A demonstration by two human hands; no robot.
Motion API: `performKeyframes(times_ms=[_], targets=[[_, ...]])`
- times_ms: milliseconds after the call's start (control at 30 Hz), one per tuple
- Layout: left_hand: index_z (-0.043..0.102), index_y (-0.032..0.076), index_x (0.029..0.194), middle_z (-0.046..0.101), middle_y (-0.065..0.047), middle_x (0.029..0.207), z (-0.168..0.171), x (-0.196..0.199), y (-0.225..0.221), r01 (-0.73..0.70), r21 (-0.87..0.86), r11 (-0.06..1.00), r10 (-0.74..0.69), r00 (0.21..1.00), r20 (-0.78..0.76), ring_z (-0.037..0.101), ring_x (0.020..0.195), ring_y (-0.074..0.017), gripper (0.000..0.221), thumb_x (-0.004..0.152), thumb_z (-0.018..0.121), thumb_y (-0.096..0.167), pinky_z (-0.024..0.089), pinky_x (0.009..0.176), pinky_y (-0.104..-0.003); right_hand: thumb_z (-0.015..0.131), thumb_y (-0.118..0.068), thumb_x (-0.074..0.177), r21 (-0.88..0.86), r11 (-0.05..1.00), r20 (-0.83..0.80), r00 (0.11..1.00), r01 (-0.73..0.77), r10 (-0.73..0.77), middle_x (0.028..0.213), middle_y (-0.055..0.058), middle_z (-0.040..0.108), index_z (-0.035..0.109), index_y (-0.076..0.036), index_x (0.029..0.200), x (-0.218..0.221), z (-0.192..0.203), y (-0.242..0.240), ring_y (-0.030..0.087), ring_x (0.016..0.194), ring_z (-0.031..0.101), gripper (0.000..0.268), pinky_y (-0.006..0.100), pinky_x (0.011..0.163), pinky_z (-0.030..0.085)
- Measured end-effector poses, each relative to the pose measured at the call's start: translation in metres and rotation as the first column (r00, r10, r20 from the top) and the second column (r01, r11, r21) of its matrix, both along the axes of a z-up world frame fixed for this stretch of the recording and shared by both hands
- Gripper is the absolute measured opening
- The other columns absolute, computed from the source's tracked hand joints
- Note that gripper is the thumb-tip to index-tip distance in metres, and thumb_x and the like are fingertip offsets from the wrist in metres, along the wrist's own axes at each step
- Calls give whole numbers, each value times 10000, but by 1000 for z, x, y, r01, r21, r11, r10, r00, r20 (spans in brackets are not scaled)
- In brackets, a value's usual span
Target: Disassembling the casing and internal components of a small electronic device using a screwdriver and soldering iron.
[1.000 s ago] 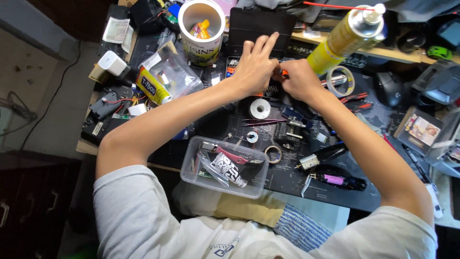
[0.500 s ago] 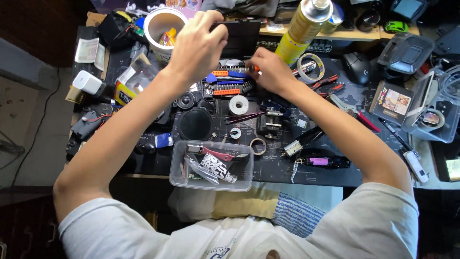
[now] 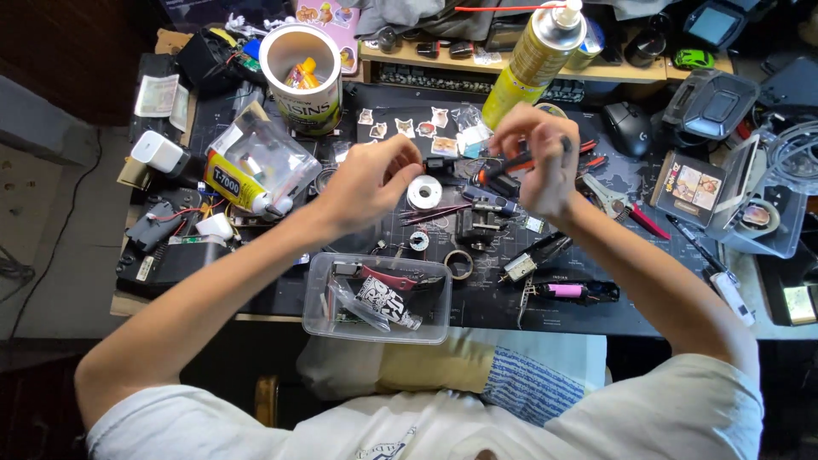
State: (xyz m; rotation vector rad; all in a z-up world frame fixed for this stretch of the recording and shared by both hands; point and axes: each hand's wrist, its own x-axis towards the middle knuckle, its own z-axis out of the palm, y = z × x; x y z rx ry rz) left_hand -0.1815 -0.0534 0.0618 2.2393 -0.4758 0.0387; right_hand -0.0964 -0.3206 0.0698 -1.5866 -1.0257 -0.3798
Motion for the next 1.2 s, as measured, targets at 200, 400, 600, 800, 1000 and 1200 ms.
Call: performKeyframes(times_ms=[200, 400, 600, 800, 1000, 1200], targets=[[655, -6, 1193, 789, -224, 1175, 36, -54, -14, -82, -757, 648, -74, 983, -170, 810, 1075, -299, 129, 1108, 646, 91, 686, 857, -368, 308, -661, 1163, 198, 973, -301, 938, -117, 174, 655, 125, 677, 755, 24, 966, -51, 20, 23, 201, 619, 742, 842, 248, 571, 555], [566, -4, 1246, 767, -328, 1269, 31, -87, -12, -113, -941, 320, -18, 992, -126, 826, 1087, -398, 185, 1149, 605, 149, 706, 890, -429, 585, -504, 1124, 226, 960, -124, 973, -164, 195, 857, 219, 768, 772, 55, 924, -81, 34, 46, 282, 708, 736, 623, 344, 672, 604], [540, 27, 1219, 777, -336, 1245, 25, -103, -9, -90, -973, 214, 8, 996, -91, 824, 1070, -406, 160, 1161, 593, 166, 719, 878, -407, 611, -503, 1110, 277, 930, -136, 948, -242, 287, 908, 218, 789, 752, 69, 957, -97, 26, 53, 226, 738, 738, 608, 329, 722, 625], [529, 39, 1209, 773, -354, 1229, 21, -109, -9, -60, -961, 270, 52, 997, -48, 819, 1072, -422, 140, 1165, 578, 163, 723, 878, -450, 614, -513, 1104, 296, 914, -163, 928, -279, 336, 916, 244, 786, 734, 77, 974, -100, 27, 53, 200, 755, 719, 616, 324, 721, 612], [517, 17, 1218, 763, -362, 1258, 19, -114, 1, 45, -897, 439, 47, 996, 73, 814, 1118, -423, 90, 1176, 522, 96, 710, 913, -467, 626, -486, 1096, 227, 924, -135, 929, -308, 344, 931, 230, 788, 734, 62, 974, -98, 30, 44, 182, 755, 711, 572, 310, 704, 610], [552, 55, 1224, 777, -310, 1277, -3, -130, 4, 112, -840, 530, 42, 987, 158, 817, 1147, -381, 60, 1174, 519, 60, 702, 958, -454, 711, -443, 1029, 117, 909, -251, 874, -399, 416, 929, 205, 822, 784, 38, 986, -105, 36, 39, 257, 748, 805, 488, 337, 710, 654]])
